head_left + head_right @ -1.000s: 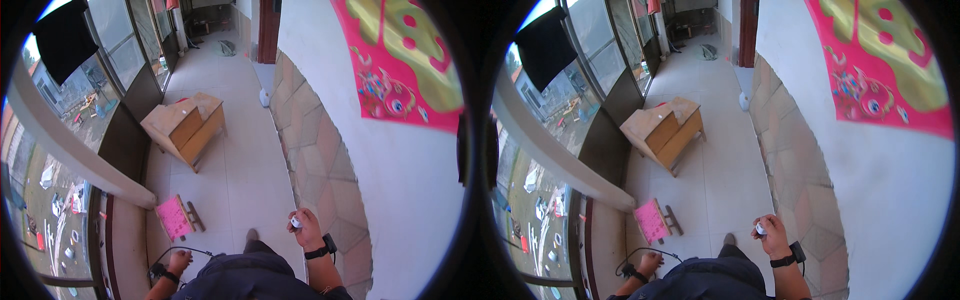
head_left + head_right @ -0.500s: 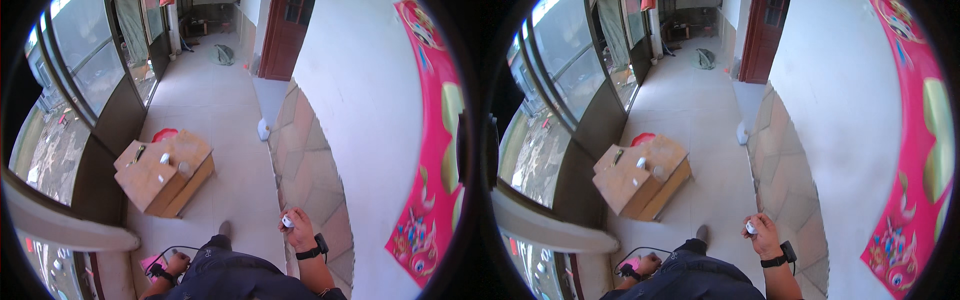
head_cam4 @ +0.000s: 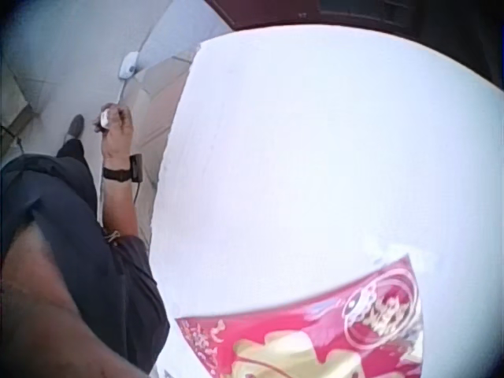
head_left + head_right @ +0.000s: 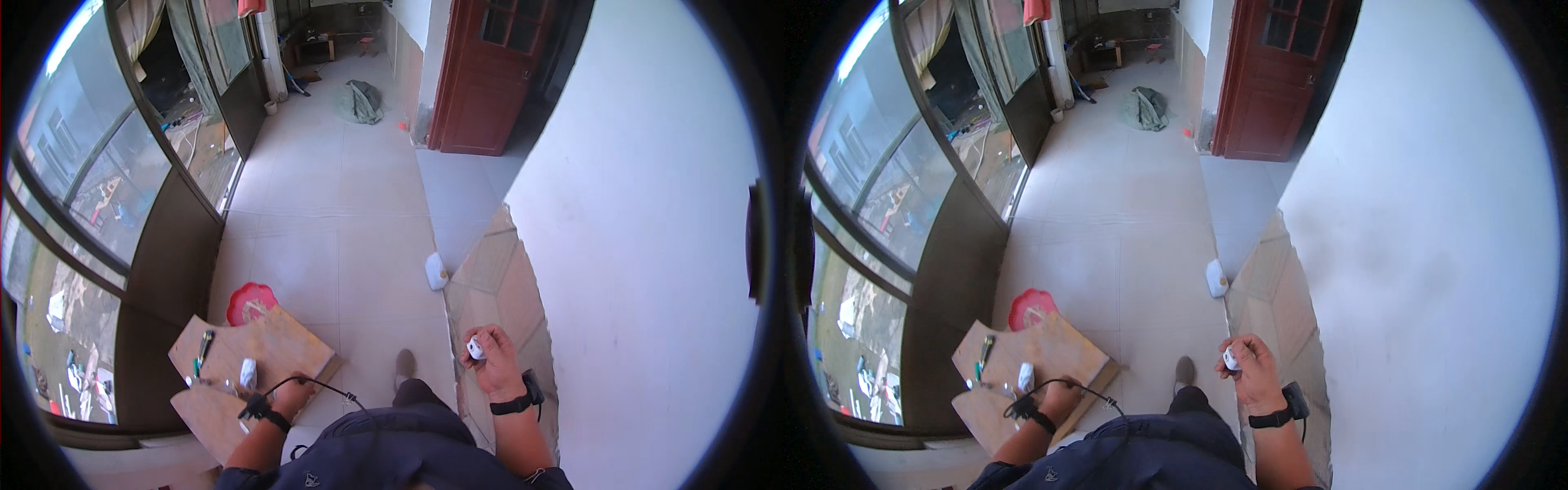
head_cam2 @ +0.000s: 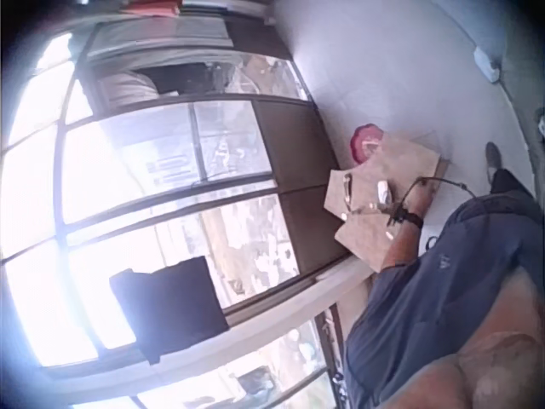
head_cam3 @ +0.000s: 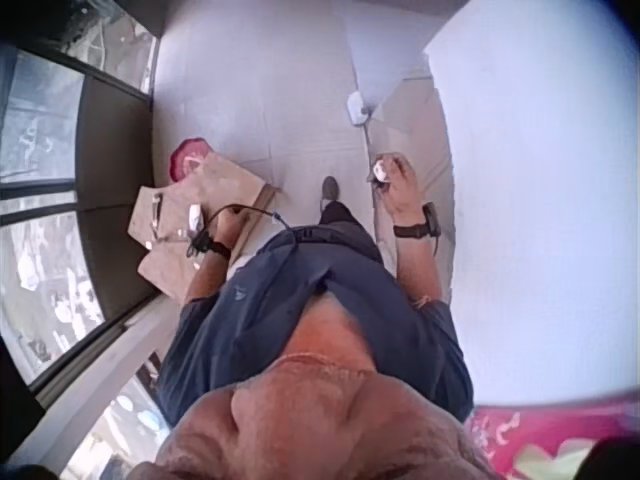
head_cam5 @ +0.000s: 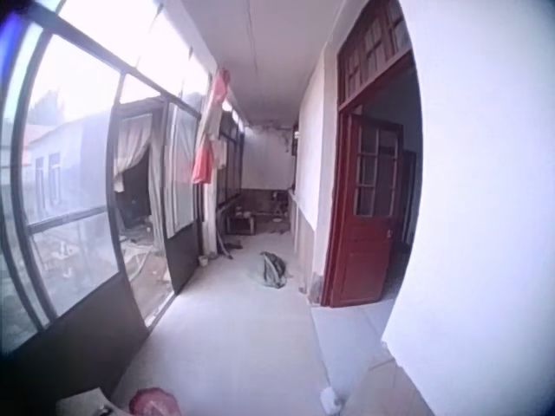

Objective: The recorder retrieves an electrical plug, walks to a utility area, and proceeds to cut and strip a power cord to perform a repair.

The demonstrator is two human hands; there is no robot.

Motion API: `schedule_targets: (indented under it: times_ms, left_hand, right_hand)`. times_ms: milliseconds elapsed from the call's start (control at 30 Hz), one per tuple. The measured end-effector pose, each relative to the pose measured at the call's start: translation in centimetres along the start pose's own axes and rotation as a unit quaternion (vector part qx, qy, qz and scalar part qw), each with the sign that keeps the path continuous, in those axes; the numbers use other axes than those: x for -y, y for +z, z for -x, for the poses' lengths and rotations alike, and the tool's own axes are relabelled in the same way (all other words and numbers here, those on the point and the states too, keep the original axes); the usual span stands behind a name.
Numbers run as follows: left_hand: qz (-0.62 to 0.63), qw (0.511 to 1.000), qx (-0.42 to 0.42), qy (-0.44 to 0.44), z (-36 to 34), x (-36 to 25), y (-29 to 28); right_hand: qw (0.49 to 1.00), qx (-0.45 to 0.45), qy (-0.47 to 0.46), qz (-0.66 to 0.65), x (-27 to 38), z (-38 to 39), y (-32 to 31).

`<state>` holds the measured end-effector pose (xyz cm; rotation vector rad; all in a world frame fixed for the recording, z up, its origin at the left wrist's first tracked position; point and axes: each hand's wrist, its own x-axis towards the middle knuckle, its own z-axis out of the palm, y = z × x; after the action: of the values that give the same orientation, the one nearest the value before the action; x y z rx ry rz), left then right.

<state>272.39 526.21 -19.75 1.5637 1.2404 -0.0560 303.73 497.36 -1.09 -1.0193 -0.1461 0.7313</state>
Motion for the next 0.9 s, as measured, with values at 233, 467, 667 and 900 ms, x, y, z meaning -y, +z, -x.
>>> schedule_targets:
  times_ms: [233, 467, 667, 900]
  left_hand:
    - [0.037, 0.994, -0.005, -0.104, -4.1, -8.5, -0.7]
    - [0.081, 0.985, 0.017, -0.150, -19.0, -10.8, -1.6]
    - [0.021, 0.995, -0.022, -0.100, -32.6, -28.6, -7.6]
    - [0.152, 0.980, -0.064, -0.111, -48.0, -37.3, -17.0]
  right_hand:
    - [0.998, 0.047, 0.038, 0.005, 5.3, -19.7, 3.1]
    - [0.996, 0.056, 0.060, 0.029, 5.1, -38.4, 7.9]
    - [0.997, 0.021, 0.054, 0.042, 4.8, -54.8, 13.4]
    - [0.991, 0.097, 0.088, 0.026, 4.7, -71.8, 22.5]
